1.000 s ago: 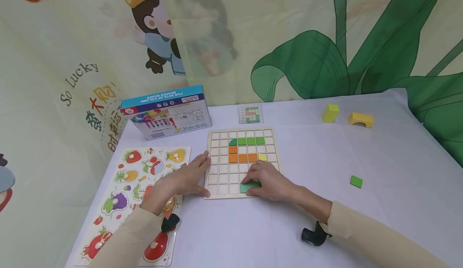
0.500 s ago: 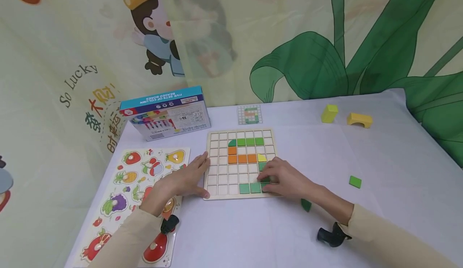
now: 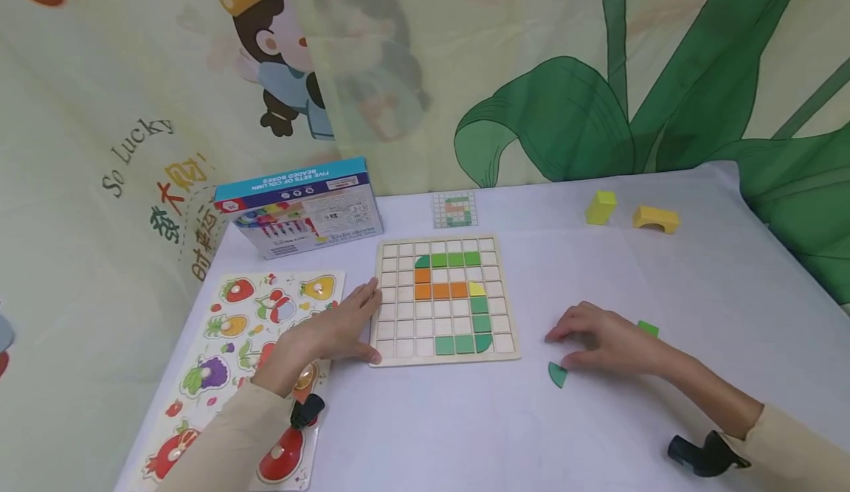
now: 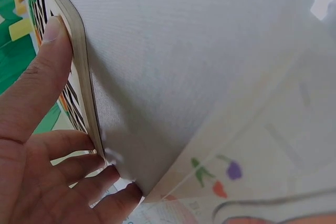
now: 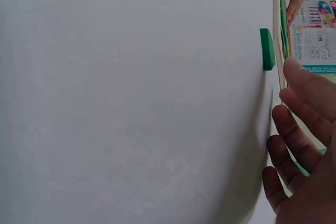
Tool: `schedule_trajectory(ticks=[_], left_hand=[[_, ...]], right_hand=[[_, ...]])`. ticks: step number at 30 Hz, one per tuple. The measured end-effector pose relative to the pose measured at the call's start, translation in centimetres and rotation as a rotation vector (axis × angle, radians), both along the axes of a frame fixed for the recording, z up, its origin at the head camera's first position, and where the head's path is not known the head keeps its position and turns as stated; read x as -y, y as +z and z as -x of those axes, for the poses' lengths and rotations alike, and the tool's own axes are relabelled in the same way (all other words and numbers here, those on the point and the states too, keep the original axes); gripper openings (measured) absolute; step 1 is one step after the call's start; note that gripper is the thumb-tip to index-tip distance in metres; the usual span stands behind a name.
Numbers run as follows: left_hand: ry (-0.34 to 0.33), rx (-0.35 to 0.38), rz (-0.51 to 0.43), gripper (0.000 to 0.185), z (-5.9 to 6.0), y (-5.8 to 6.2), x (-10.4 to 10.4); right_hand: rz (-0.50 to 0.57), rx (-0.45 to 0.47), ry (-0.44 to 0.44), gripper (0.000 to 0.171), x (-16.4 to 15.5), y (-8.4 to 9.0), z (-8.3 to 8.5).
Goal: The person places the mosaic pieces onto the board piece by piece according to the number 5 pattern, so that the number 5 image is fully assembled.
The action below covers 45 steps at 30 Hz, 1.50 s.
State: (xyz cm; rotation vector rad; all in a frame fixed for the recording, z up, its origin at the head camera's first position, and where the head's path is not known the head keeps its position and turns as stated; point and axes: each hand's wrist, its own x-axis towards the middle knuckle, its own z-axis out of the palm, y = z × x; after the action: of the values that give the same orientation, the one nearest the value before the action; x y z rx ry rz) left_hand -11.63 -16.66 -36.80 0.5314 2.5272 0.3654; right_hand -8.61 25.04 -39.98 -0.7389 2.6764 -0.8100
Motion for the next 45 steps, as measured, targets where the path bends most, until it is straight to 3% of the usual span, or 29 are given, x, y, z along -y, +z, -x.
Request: schedule_trajectory(ticks=[3, 9, 13, 29, 34, 45], left_hand=[[-0.003, -0.004, -0.001, 0.102, 0.0, 0.0, 0.2], [-0.004, -0.003, -0.012, 0.102, 0.0, -0.1, 0.3], [-0.001, -0.004, -0.010, 0.102, 0.0, -0.2, 0.2], [-0.001, 0.002, -0.013, 0.101, -0.1, -0.2, 0.2], [-0.004, 0.004, -0.014, 0.102, -0.1, -0.2, 0.3], [-0.001, 0.003, -0.012, 0.102, 0.0, -0.2, 0.1]], right_hand=[[0.007, 0.008, 0.014, 0.032, -0.1, -0.3, -0.9], [0.030, -0.063, 0.037, 0.033, 0.5, -0.8, -1.8], [0.016, -0.090, 0.050, 0.027, 0.8, -0.9, -1.9], [-0.011, -0.100, 0.029, 0.030, 1.6, -1.1, -1.4], [0.043, -0.071, 0.041, 0.030, 4.0, -0.6, 0.0], [0.118, -0.045, 0.204, 0.024, 13.1, 0.6, 2.1]])
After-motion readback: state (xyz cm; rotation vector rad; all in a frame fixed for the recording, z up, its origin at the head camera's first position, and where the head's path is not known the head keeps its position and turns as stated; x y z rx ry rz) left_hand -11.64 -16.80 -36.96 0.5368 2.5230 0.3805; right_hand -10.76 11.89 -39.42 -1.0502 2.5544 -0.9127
